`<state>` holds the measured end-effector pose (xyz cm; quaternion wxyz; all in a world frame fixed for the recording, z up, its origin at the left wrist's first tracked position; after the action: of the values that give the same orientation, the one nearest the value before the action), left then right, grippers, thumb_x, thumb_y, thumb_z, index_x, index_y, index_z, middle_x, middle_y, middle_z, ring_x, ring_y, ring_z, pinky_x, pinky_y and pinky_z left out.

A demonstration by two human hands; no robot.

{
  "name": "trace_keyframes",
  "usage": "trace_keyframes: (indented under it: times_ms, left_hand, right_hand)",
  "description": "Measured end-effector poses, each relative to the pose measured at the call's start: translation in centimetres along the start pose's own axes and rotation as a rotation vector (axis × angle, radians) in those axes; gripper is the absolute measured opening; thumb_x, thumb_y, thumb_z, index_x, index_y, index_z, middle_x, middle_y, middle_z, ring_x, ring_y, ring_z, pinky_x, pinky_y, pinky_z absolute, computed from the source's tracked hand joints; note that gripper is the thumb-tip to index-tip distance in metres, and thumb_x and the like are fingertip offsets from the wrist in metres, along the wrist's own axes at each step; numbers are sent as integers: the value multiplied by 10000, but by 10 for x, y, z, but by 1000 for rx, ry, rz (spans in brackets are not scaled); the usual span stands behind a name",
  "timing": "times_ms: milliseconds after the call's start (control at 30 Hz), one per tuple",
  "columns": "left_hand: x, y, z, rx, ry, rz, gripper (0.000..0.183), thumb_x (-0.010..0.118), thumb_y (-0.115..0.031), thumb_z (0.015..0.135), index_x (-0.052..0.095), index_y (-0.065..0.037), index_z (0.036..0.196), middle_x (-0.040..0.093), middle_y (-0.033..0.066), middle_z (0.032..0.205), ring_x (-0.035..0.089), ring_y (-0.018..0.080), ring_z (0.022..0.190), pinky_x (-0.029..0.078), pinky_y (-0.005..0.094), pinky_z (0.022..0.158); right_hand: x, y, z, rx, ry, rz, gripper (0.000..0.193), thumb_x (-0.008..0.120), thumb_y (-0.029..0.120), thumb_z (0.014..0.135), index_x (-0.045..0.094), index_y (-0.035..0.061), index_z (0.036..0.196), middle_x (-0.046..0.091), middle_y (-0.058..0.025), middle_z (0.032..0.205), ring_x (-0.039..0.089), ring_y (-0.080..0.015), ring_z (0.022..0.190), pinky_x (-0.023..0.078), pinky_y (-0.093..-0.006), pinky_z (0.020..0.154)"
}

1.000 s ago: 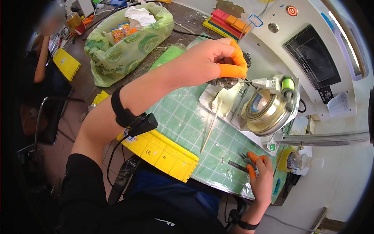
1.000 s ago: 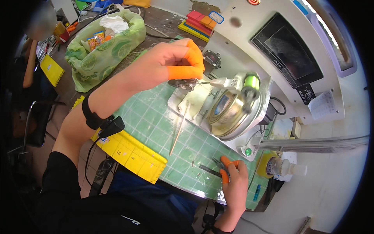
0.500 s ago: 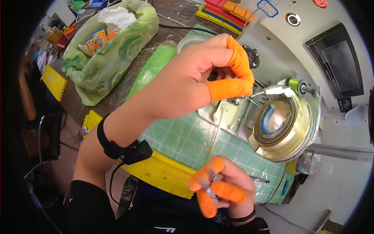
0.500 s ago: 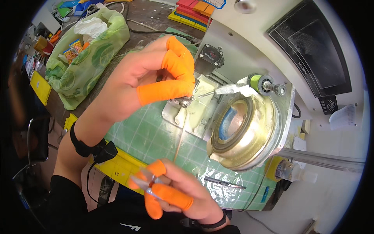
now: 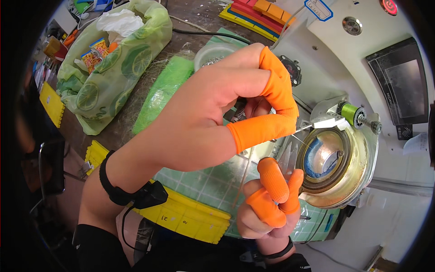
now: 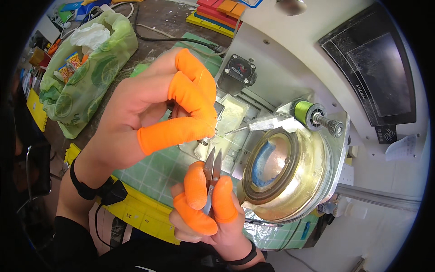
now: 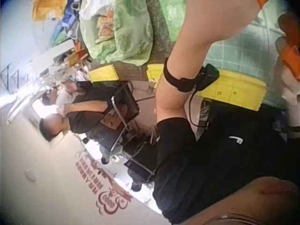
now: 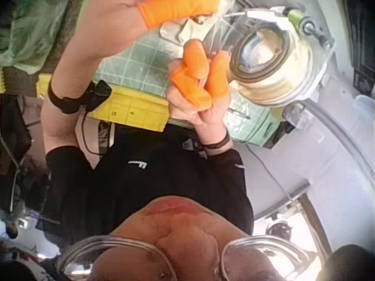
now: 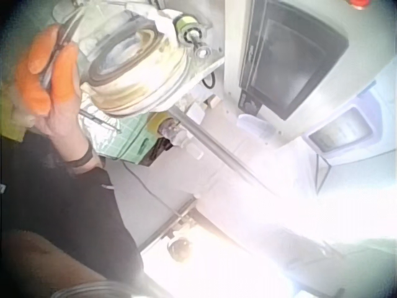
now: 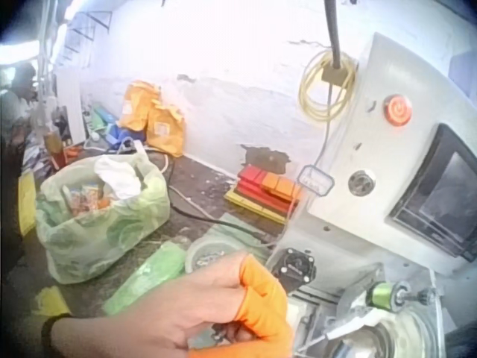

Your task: Assembling and gluing small mechanical components at a workstation.

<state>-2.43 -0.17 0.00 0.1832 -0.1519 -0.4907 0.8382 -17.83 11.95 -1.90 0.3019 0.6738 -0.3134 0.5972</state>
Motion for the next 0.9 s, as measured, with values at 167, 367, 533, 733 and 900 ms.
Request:
trace_keyframes:
  times_ms: [167,367,533,733,900]
  left_hand:
    - [0,2,1,6,4,1,89,732,31,833,677,-11,890,576,75,997,526,188,941,420,305,779]
    - [-1,-1,0,-7,7,-10,84,729,29,836,678,-10,890,569,69,1012,520,169,931,410,286,754]
    - [-2,0,-1,35,34,27,73,729,20,852,674,-4,894,573,81,1028,542,173,950,446,294,794]
    - [-2,0,4,11,68,-44,70,712,31,888,668,11,939,580,90,1045,573,180,950,481,303,846]
    - [-2,-7,7,42,-17,-119,114,765,-115,913,702,-42,975,626,23,949,590,127,840,484,287,755]
  right_hand:
    - [-2,1,7,-55,-10,3,461,386,571,1079,475,119,1058,463,2,748,341,-65,507,240,-221,432]
    - [-1,1,11,-89,-112,3,464,375,569,1083,474,116,1071,449,10,713,354,-66,505,234,-221,432]
    - [-5,-2,11,-111,-74,12,457,395,556,1083,484,108,1074,445,11,708,353,-67,501,228,-223,430]
    - [3,-14,-26,101,-76,-198,487,484,545,1061,513,60,1033,431,10,657,355,-65,496,246,-227,436]
    - [-10,-17,-82,1,-369,-612,506,601,497,1023,540,2,1103,483,-27,675,392,-83,507,276,-242,454]
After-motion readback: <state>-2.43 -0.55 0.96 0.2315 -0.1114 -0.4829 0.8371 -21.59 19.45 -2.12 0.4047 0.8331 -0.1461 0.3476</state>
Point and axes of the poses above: each hand's wrist, its own z-axis towards the middle knuckle, its own x-axis out of the palm, y = z × x, the point moved 2 cm from there along z, towards the middle knuckle
